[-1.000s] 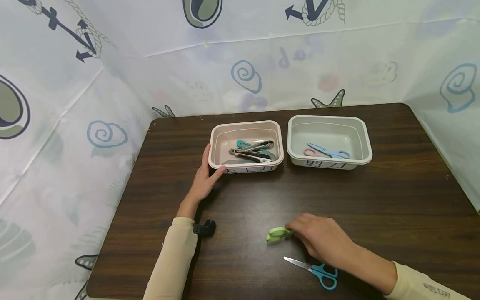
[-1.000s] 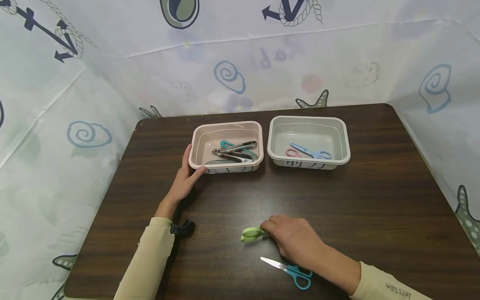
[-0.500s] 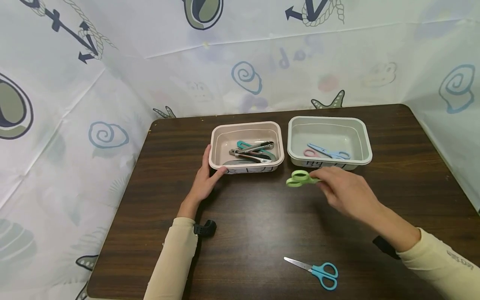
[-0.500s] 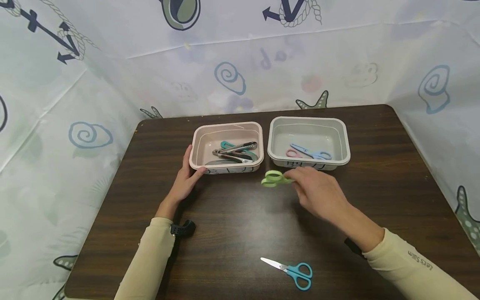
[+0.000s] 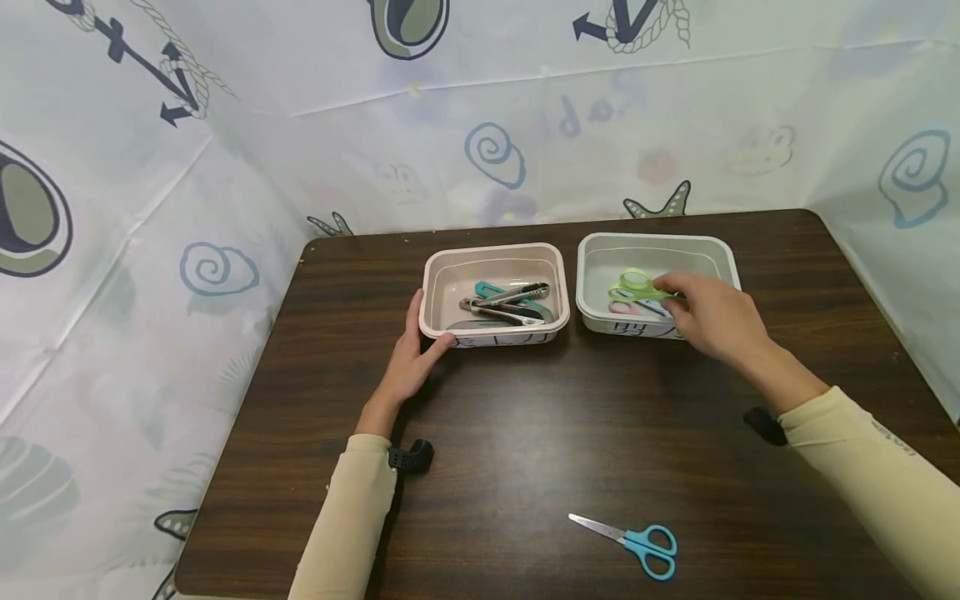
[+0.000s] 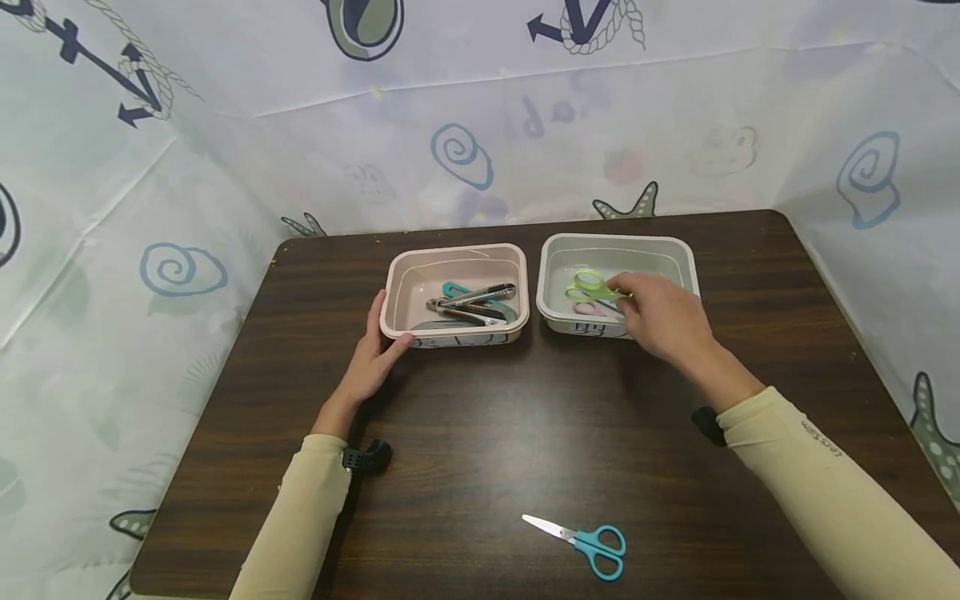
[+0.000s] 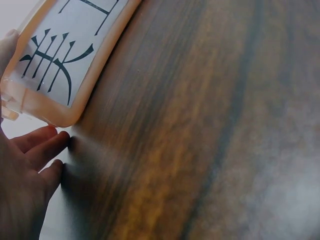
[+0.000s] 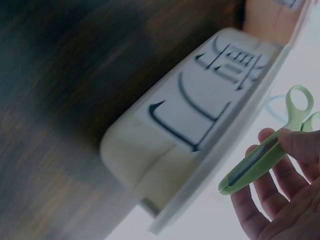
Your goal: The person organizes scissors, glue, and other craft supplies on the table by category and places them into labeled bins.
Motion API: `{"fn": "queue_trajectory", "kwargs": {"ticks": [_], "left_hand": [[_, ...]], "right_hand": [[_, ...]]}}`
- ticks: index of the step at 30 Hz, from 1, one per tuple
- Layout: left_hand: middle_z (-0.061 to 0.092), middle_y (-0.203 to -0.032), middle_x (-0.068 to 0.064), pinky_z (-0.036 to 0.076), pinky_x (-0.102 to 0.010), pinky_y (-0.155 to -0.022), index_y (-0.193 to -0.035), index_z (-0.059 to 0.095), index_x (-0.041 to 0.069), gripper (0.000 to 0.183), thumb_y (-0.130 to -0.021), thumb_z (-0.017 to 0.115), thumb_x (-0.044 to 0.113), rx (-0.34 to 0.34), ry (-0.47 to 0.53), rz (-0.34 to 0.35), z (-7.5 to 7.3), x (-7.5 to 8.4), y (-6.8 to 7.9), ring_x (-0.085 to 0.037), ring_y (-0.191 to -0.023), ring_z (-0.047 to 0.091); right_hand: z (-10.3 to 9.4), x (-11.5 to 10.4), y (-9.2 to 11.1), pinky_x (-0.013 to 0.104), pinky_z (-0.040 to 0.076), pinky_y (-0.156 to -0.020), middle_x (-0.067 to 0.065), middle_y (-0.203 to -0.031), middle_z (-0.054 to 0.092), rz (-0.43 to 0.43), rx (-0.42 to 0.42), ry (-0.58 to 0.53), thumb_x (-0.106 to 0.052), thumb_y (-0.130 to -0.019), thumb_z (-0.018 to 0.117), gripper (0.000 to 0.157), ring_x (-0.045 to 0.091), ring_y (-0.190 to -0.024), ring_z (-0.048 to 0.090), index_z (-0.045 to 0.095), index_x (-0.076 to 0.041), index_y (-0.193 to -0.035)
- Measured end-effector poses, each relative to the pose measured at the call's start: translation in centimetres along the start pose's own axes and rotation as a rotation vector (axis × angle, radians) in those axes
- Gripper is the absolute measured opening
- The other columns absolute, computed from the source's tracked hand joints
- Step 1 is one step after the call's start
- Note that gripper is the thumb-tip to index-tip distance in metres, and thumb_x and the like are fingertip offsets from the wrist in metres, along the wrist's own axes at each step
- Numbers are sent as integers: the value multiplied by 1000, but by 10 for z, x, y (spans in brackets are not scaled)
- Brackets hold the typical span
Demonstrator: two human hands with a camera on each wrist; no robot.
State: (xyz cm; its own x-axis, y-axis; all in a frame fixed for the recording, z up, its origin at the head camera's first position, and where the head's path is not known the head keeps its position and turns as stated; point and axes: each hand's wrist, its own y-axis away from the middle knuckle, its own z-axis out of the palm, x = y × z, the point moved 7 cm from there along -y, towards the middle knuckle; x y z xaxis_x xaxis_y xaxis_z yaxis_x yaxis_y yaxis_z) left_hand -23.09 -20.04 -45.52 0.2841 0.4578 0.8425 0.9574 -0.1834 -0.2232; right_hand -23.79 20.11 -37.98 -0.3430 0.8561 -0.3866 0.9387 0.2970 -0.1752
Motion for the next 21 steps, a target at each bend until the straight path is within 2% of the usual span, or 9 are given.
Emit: {"fn": "queue_trajectory", "kwargs": {"ticks": [3,5,9,12,16,18,21], "left_hand": [[30,-154,-24,27,-58,-107,-159,8,14,85,-95,65,18,-3,-8,-6,0,1,0,-40,-136,37],[30,-154,-24,27,-58,-108,-159,8,14,85,-96,65,19,2,-11,-10,-1,0,1,-40,-136,37],[31,-155,-18,28,-57,-107,-159,7,21,87,-95,66,30,14,-22,-8,1,-20,-2,-35,-136,39],[32,-156,-11,29,-54,-107,-158,6,33,87,-95,65,38,16,-33,-12,5,-35,-5,-28,-135,40],[33,-156,-9,29,-54,-107,-157,5,38,87,-94,65,43,18,-35,-14,6,-39,-6,-26,-135,41],[33,-156,-9,29,-54,-107,-158,6,35,87,-94,65,42,19,-38,-15,6,-38,-6,-26,-135,41],[32,-156,-13,28,-56,-107,-159,7,24,88,-95,66,36,14,-30,-13,4,-30,-5,-30,-135,40]], "right_hand": [[5,13,-11,54,44,-65,16,-116,67,39,-36,4,-12,-96,60,31,32,-90,62,65,-12,-126],[10,21,-18,55,45,-68,18,-118,66,57,-74,1,-13,-96,58,32,35,-95,62,64,-10,-128],[20,34,-30,56,45,-73,21,-121,64,90,-161,-8,-13,-97,56,34,39,-106,59,61,-6,-130],[25,45,-36,58,44,-78,23,-121,62,120,-222,-13,-13,-97,55,35,40,-109,57,59,-4,-130],[31,55,-42,58,44,-79,25,-119,62,150,-296,-18,-12,-95,56,36,40,-105,57,59,0,-129],[35,58,-45,57,44,-79,25,-118,62,159,-322,-17,-12,-94,56,37,39,-104,58,60,1,-129],[41,60,-50,56,45,-81,27,-115,62,150,-344,-30,-9,-92,56,38,41,-104,58,59,6,-127]]}}
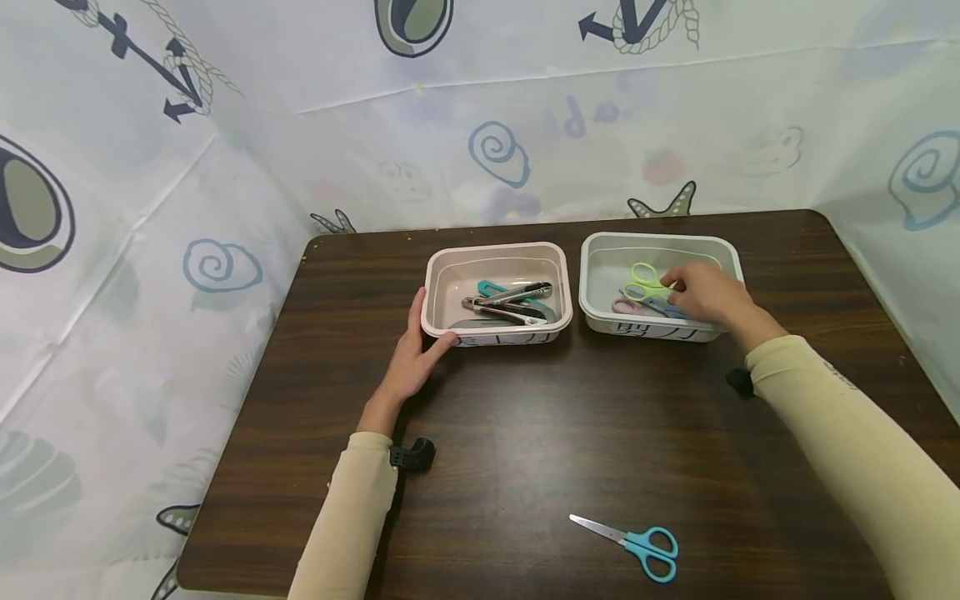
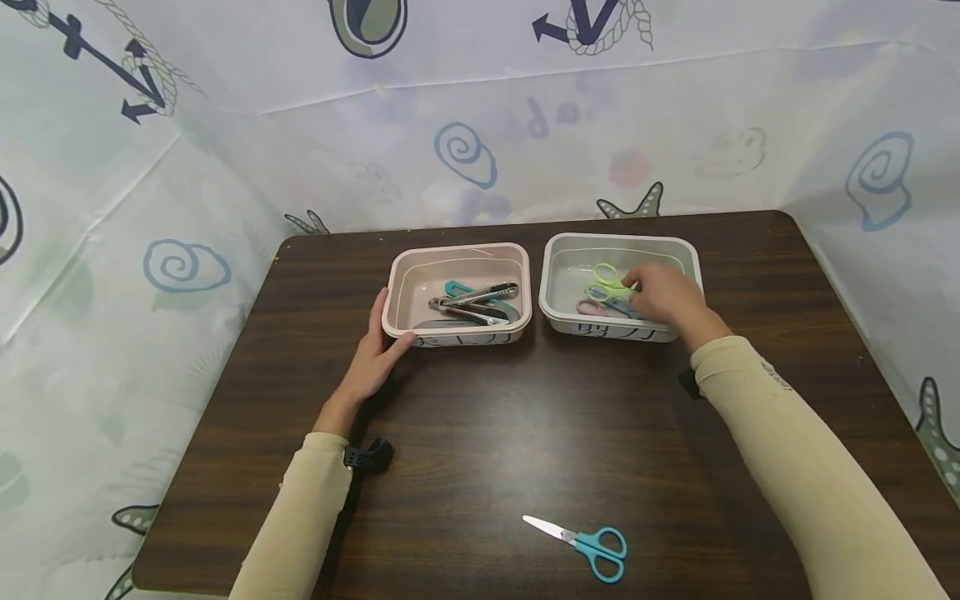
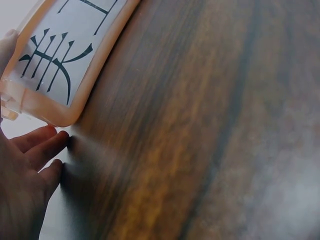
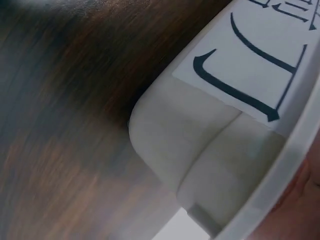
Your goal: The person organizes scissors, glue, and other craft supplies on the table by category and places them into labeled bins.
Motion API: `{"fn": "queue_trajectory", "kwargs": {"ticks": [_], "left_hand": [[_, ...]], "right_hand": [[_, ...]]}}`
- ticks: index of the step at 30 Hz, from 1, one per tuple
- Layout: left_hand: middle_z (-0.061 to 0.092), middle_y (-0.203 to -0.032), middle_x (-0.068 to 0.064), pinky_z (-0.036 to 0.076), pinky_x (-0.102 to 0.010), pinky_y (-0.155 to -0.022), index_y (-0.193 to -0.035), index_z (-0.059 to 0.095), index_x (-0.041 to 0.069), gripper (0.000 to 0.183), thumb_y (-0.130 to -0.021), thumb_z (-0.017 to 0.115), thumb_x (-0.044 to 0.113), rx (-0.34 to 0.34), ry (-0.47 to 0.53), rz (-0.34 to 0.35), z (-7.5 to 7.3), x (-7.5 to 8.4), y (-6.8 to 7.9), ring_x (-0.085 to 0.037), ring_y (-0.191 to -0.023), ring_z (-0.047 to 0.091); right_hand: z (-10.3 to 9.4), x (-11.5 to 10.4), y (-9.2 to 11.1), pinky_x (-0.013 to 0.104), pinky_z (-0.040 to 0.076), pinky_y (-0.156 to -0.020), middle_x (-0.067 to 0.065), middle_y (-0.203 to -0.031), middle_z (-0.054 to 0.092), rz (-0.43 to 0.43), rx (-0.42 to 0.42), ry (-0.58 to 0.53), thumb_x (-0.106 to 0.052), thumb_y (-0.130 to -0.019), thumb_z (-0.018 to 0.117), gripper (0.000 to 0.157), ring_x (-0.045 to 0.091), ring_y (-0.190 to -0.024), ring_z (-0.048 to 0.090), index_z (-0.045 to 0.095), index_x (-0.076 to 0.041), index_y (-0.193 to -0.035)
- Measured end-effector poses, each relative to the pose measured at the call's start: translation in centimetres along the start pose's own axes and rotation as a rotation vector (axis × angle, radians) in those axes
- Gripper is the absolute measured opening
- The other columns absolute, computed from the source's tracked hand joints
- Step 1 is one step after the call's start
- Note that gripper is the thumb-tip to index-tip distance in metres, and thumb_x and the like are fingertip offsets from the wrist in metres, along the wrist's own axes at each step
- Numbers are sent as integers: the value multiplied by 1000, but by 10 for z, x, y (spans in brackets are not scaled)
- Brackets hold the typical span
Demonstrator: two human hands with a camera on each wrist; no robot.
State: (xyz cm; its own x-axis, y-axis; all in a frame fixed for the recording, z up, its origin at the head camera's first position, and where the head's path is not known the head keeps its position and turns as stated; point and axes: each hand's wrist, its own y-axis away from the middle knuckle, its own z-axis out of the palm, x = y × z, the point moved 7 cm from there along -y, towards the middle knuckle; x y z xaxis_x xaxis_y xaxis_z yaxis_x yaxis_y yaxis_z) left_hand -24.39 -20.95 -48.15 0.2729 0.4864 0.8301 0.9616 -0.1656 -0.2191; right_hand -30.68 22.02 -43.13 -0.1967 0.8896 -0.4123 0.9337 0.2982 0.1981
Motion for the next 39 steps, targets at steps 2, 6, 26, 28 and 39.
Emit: {"fn": "queue_trajectory", "kwargs": {"ticks": [2,6,26,28,39], "left_hand": [[31,-155,-18,28,-58,-106,-159,7,16,88,-95,66,30,-8,12,5,-2,10,1,-35,-135,40],[31,-154,-25,28,-59,-106,-158,8,8,87,-95,66,21,-24,16,0,-5,29,4,-42,-134,39],[31,-157,-12,28,-56,-107,-159,6,26,88,-95,66,28,2,8,0,1,-5,-1,-31,-136,39],[31,-157,-9,29,-54,-107,-158,6,32,88,-95,66,34,10,-2,-2,2,-9,-1,-27,-136,39],[31,-157,-7,28,-54,-107,-158,5,37,87,-95,65,40,7,-13,-4,2,-11,-1,-25,-137,38]], "right_hand": [[3,1,-4,56,44,-83,30,-114,62,-12,-3,-12,-7,-90,55,38,42,-104,58,59,9,-125],[7,3,-10,56,44,-86,33,-113,61,-21,-1,-28,-5,-87,52,40,45,-104,58,59,13,-123],[13,11,-10,56,43,-86,32,-119,59,57,-10,-34,-7,-89,49,40,43,-106,56,60,8,-124],[12,11,-9,56,43,-86,31,-120,59,57,-11,-34,-9,-90,49,39,43,-106,56,61,8,-124],[-5,-5,7,60,42,-83,24,-128,57,103,66,-5,-23,-98,46,41,42,-113,53,61,-2,-130]]}}
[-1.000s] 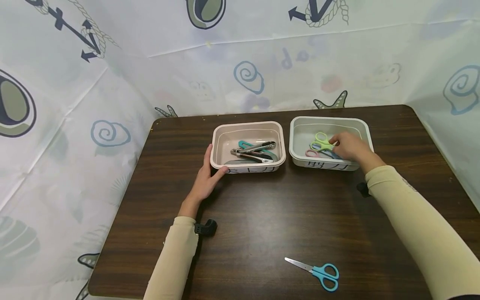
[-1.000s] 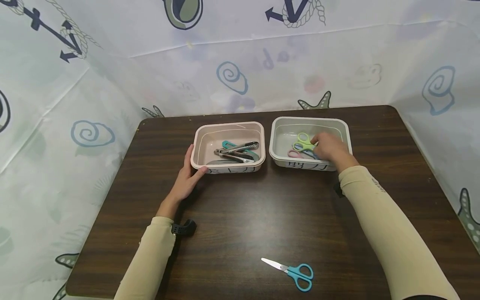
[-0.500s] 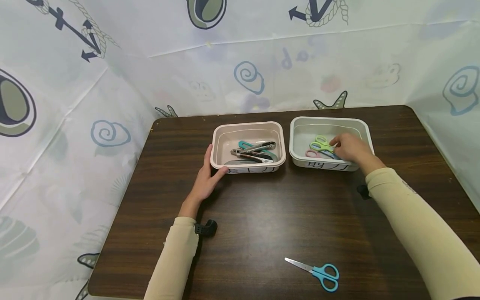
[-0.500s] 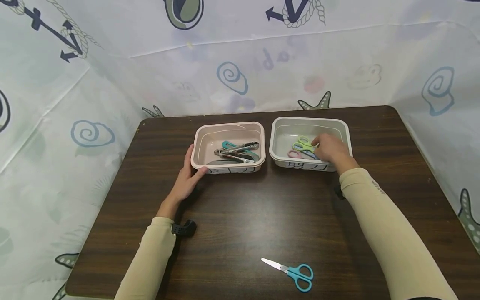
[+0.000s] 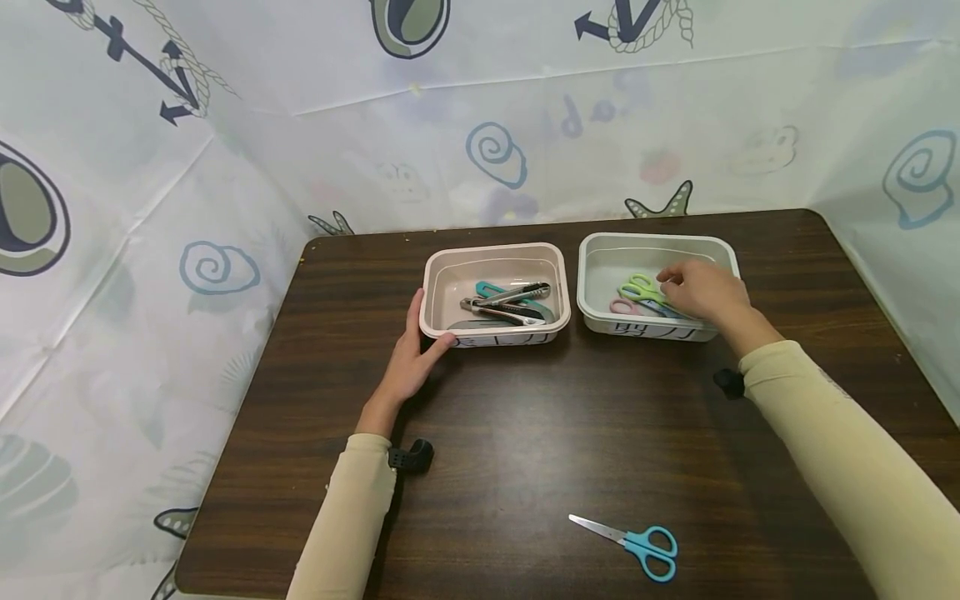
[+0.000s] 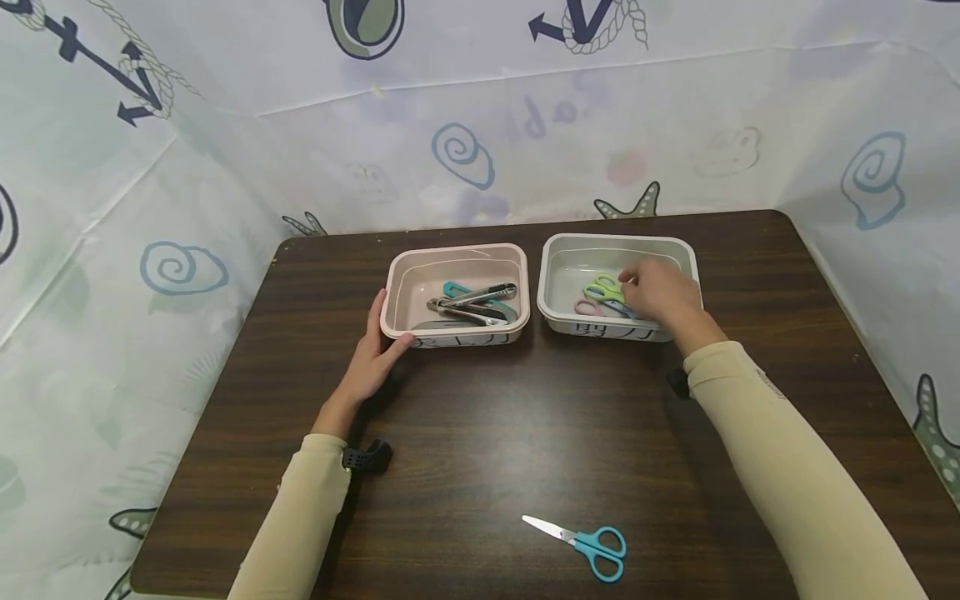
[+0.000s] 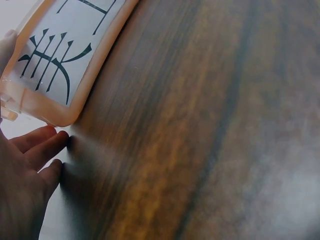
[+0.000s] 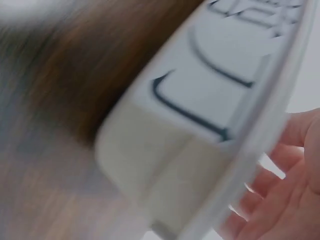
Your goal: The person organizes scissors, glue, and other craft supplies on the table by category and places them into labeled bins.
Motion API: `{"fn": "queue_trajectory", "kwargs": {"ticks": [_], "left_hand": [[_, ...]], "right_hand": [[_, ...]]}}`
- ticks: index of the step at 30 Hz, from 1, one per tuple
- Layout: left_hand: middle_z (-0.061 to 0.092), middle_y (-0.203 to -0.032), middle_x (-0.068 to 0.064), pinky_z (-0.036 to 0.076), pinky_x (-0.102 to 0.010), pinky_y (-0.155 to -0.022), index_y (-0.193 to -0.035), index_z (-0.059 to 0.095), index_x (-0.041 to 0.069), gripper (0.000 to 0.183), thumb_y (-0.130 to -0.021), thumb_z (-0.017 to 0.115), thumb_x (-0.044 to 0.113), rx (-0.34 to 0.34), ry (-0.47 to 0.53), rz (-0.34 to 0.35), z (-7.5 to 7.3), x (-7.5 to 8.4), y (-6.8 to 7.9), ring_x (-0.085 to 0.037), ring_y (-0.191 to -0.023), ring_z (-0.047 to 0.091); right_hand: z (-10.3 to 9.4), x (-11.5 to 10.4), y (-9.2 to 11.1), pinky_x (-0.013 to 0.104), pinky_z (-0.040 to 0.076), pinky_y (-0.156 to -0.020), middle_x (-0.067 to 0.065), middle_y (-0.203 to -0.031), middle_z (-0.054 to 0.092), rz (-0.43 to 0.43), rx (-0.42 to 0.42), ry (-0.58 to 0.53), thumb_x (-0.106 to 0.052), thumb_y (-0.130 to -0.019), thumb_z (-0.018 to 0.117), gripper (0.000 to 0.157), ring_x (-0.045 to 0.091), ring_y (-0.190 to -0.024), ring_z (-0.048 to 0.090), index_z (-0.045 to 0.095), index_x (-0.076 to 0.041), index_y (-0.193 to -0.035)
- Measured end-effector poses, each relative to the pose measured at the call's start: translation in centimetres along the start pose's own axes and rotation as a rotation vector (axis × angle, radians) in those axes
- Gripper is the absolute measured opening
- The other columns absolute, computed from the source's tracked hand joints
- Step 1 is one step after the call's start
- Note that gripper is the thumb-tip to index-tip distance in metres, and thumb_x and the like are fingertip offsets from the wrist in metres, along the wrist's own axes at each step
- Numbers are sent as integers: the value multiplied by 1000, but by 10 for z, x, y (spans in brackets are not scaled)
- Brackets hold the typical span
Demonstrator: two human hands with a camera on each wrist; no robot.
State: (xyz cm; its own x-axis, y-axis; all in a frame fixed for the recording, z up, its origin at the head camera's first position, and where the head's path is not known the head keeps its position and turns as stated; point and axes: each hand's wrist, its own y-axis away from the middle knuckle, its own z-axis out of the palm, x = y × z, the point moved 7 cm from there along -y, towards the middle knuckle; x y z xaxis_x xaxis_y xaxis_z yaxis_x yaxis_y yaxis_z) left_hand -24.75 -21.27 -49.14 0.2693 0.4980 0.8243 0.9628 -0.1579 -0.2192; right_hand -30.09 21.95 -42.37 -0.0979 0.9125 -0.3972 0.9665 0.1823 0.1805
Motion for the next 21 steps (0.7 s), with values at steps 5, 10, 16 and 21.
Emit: {"fn": "queue_trajectory", "kwargs": {"ticks": [5,10,16,21], "left_hand": [[32,-157,-7,29,-56,-107,-157,5,38,87,-95,65,38,-1,-4,-2,0,0,0,-27,-136,39],[32,-156,-8,29,-55,-107,-159,6,30,88,-95,65,38,-5,11,2,1,-1,1,-26,-136,39],[32,-156,-7,30,-55,-106,-159,6,31,88,-94,66,39,2,8,1,0,-1,1,-25,-136,39],[31,-157,-6,30,-54,-106,-159,6,31,88,-94,66,38,0,5,8,0,1,0,-25,-137,38]], "right_hand": [[-17,-19,19,57,44,-77,18,-124,62,-25,107,-30,-28,-99,48,39,37,-108,57,63,-9,-129],[-27,-45,51,52,44,-65,12,-106,70,-133,271,-45,-24,-96,57,28,29,-92,64,71,-14,-118],[-9,-79,87,41,44,-56,1,-89,72,-302,346,-2,-23,-91,67,19,20,-76,64,76,-17,-106],[23,-102,114,40,48,-63,-4,-92,70,-431,259,51,-23,-90,70,19,15,-80,64,75,-18,-107]]}}
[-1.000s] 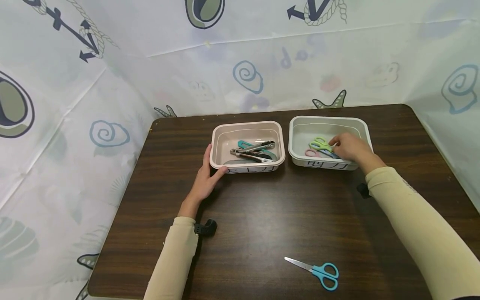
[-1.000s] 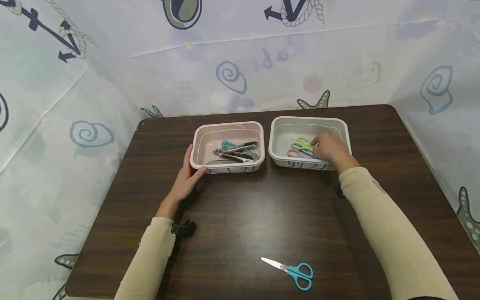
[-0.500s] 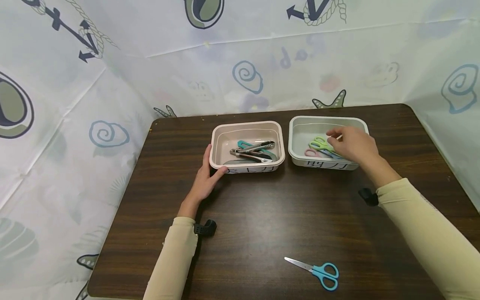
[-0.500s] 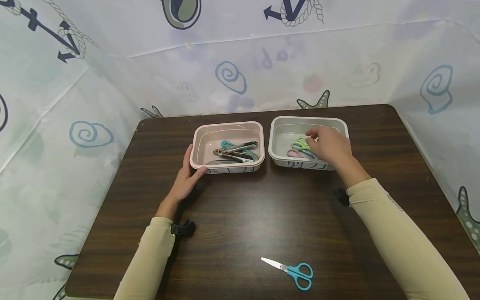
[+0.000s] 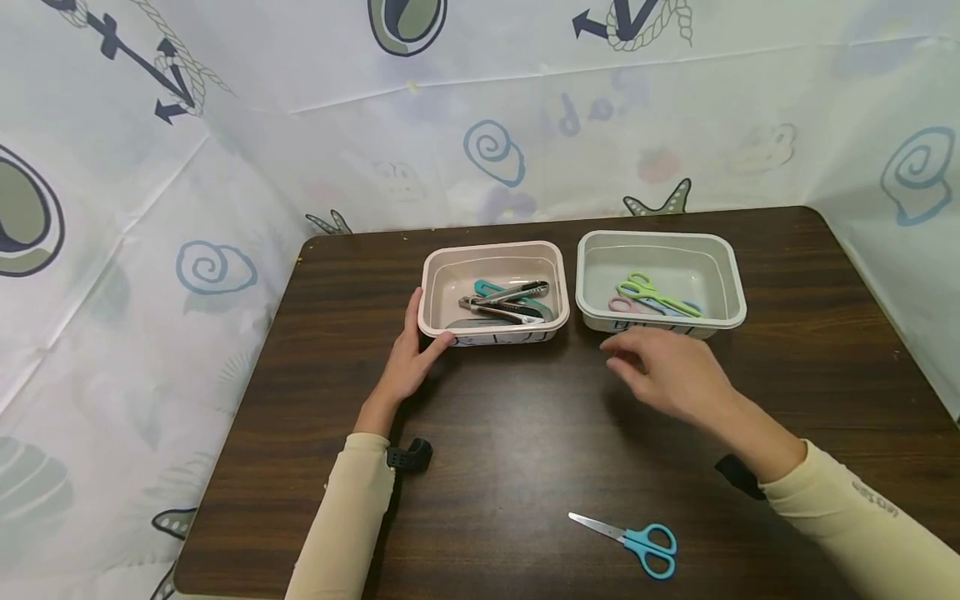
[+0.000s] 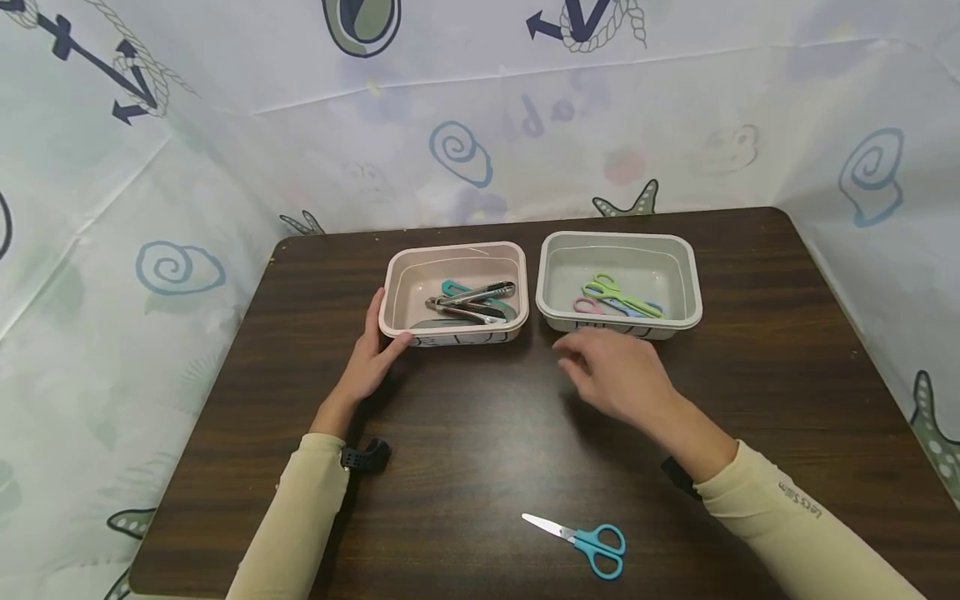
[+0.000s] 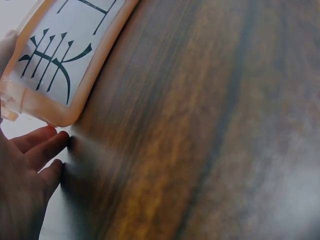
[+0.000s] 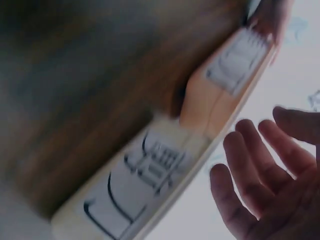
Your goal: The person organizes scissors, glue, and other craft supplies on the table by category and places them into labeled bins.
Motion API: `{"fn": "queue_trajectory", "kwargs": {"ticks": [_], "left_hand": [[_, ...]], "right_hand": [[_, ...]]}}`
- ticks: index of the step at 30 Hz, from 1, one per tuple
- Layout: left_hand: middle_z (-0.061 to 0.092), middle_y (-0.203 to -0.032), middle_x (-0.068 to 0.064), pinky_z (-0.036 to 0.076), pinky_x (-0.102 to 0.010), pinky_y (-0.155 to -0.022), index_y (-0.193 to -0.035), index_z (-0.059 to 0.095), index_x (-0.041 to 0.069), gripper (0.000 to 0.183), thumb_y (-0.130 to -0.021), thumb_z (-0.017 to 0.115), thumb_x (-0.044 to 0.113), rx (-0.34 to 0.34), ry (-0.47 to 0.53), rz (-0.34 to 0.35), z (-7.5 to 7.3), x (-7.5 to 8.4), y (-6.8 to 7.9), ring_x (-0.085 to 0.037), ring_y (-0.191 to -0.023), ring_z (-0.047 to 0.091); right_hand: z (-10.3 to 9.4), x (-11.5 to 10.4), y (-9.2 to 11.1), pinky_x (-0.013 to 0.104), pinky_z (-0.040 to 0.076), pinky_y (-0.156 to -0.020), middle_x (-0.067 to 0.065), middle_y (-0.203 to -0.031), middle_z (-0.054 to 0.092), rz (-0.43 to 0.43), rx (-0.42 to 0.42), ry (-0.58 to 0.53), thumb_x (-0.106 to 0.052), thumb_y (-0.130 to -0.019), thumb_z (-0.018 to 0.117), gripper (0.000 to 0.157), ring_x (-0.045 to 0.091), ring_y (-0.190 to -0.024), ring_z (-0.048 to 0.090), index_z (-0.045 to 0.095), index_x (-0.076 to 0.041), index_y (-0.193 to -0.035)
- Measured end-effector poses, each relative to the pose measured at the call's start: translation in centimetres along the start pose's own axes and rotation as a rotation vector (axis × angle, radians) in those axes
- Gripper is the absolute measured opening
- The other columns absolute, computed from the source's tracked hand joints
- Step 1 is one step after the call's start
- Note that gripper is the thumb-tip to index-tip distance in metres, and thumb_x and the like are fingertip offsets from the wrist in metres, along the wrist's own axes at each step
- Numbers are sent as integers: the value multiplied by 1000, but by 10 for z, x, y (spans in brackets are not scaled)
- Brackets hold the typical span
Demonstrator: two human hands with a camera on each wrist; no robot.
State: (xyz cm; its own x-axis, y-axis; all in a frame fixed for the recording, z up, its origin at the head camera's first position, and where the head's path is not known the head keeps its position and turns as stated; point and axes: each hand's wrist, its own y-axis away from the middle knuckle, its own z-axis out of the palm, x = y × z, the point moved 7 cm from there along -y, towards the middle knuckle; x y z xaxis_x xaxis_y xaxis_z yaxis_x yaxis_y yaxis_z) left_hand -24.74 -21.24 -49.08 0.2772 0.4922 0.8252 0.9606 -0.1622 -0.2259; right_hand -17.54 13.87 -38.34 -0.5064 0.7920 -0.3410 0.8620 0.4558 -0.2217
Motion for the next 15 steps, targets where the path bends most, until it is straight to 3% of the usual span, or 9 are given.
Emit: {"fn": "queue_trajectory", "kwargs": {"ticks": [8,15], "left_hand": [[30,-157,-6,30,-54,-106,-157,5,39,87,-95,65,38,-2,8,6,1,0,0,-25,-137,38],[32,-156,-9,31,-55,-106,-159,6,29,88,-94,65,39,6,8,3,0,-1,0,-25,-136,39]], "right_hand": [[46,-33,50,31,50,-62,-8,-93,64,-277,-168,-44,-25,-89,73,20,6,-79,60,73,-18,-108],[74,-44,86,30,50,-66,-13,-94,60,-341,-285,-144,-31,-91,70,20,1,-83,56,73,-19,-107]]}}
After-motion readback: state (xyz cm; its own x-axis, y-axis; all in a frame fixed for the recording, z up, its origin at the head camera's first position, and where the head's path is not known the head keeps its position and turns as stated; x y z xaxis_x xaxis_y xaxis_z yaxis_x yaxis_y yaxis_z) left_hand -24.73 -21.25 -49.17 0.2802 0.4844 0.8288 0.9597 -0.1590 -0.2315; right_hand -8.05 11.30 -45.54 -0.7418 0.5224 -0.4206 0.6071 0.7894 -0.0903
